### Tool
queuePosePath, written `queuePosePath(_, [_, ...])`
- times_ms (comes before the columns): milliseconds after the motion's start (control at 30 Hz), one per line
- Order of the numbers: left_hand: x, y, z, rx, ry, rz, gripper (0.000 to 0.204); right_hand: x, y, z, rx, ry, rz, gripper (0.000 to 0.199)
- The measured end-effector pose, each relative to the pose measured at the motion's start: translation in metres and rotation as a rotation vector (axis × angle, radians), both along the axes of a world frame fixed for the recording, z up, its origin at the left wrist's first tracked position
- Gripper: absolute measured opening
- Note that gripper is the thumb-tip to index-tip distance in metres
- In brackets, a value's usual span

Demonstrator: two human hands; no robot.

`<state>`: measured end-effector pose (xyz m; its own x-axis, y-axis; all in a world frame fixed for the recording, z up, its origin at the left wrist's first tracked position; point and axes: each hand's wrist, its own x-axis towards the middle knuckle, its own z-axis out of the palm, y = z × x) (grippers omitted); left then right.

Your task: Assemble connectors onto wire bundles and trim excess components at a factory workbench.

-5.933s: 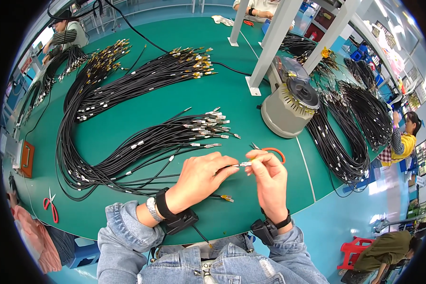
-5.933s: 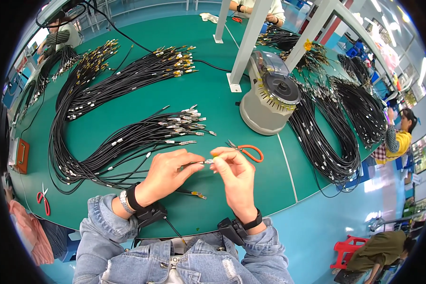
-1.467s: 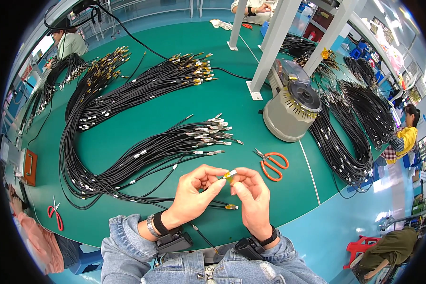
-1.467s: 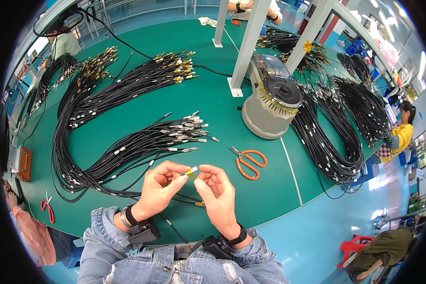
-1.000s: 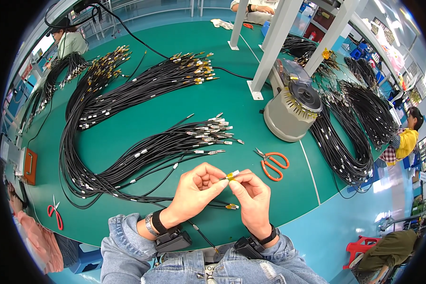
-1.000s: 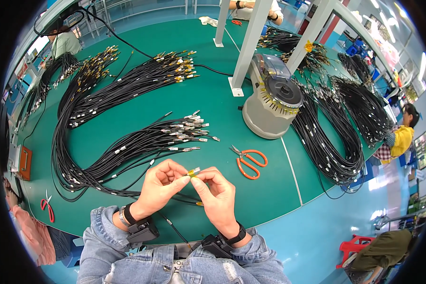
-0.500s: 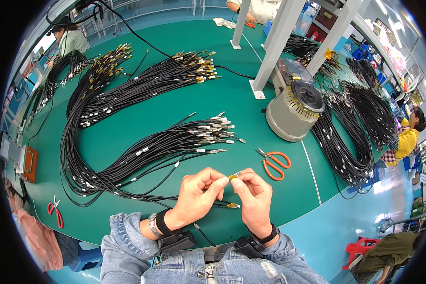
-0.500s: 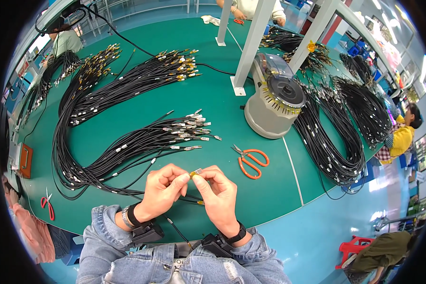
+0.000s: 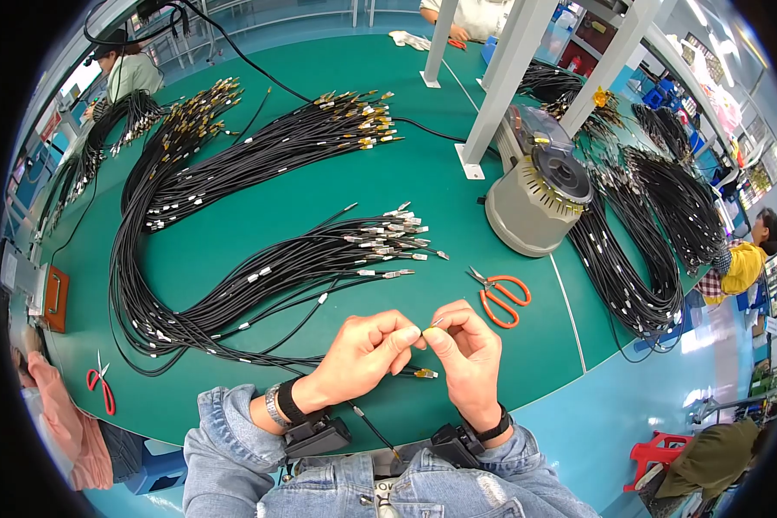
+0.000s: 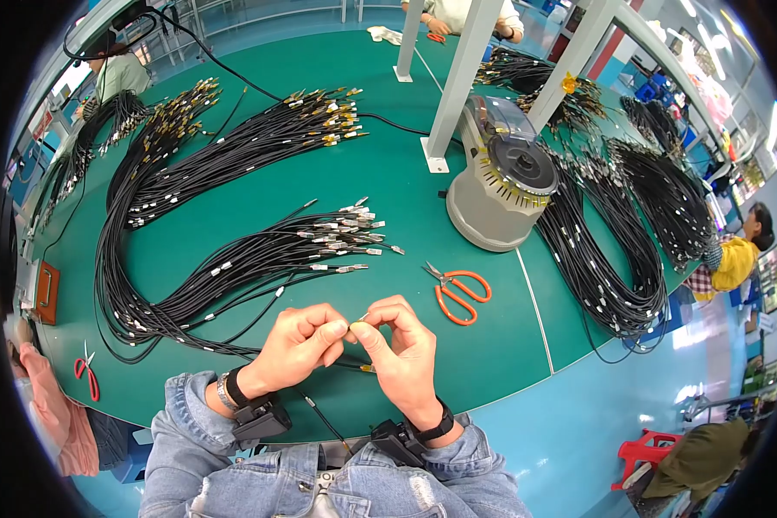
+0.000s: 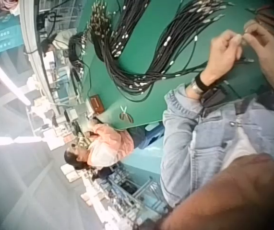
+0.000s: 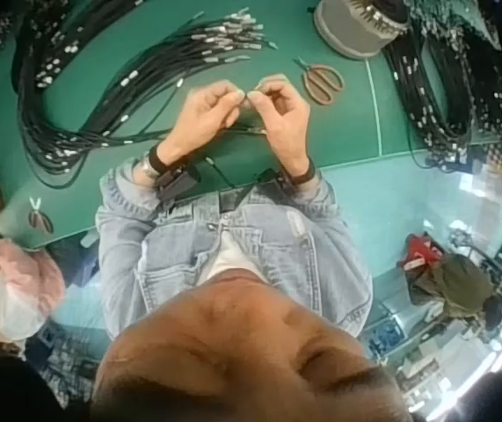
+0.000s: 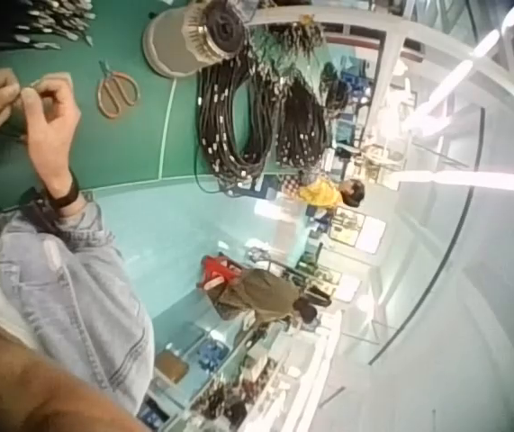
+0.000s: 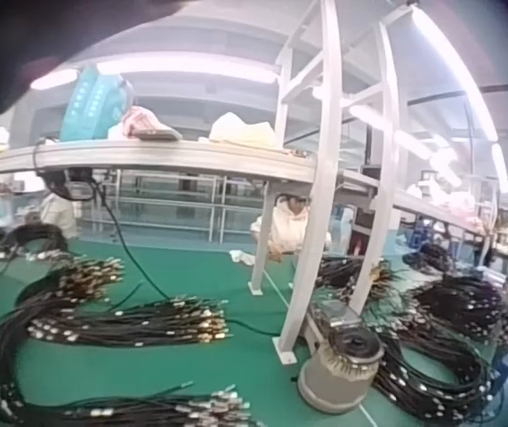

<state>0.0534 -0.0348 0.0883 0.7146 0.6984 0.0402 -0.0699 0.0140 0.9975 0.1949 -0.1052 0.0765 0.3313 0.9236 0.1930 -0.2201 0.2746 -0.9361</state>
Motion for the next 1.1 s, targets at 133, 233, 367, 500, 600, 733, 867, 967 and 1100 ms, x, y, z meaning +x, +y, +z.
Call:
queuePosePath(133, [-0.002,0.002,-0.001,-0.088,-0.028,-0.092,0.026,0.001,0.001,0.007,-0.075,0.04,0.017,0.008])
queuePosePath(233, [-0.003,0.005,-0.003,-0.214,-0.072,-0.181,0.028,0.008,-0.002,-0.001,-0.001,-0.008,0.085,0.01])
queuePosePath(367, [-0.006,0.01,-0.002,-0.515,-0.129,-0.315,0.03,0.015,-0.002,-0.007,0.095,-0.167,0.138,0.011])
queuePosePath(500, [-0.004,0.014,-0.007,-0.539,-0.166,-0.389,0.025,0.029,0.002,-0.007,0.009,-0.183,0.196,0.011])
queuePosePath(600, [0.002,0.007,-0.012,0.055,0.157,-0.134,0.019,0.044,0.005,0.002,-0.098,-0.169,0.053,0.011])
queuePosePath(733, [0.01,0.005,-0.032,0.833,0.285,0.01,0.016,0.086,0.007,0.018,-0.207,-0.325,-0.2,0.013])
queuePosePath(867, [0.002,0.019,-0.015,0.787,0.373,0.08,0.017,0.156,0.017,0.033,-0.118,-0.398,-0.418,0.013])
queuePosePath(967, [-0.007,0.037,-0.012,1.024,0.436,0.263,0.02,0.209,0.032,0.039,-0.15,-0.395,-0.536,0.018])
queuePosePath(1100, [-0.017,0.058,-0.012,1.147,0.58,0.41,0.023,0.234,0.045,0.047,-0.399,-0.397,-0.496,0.023])
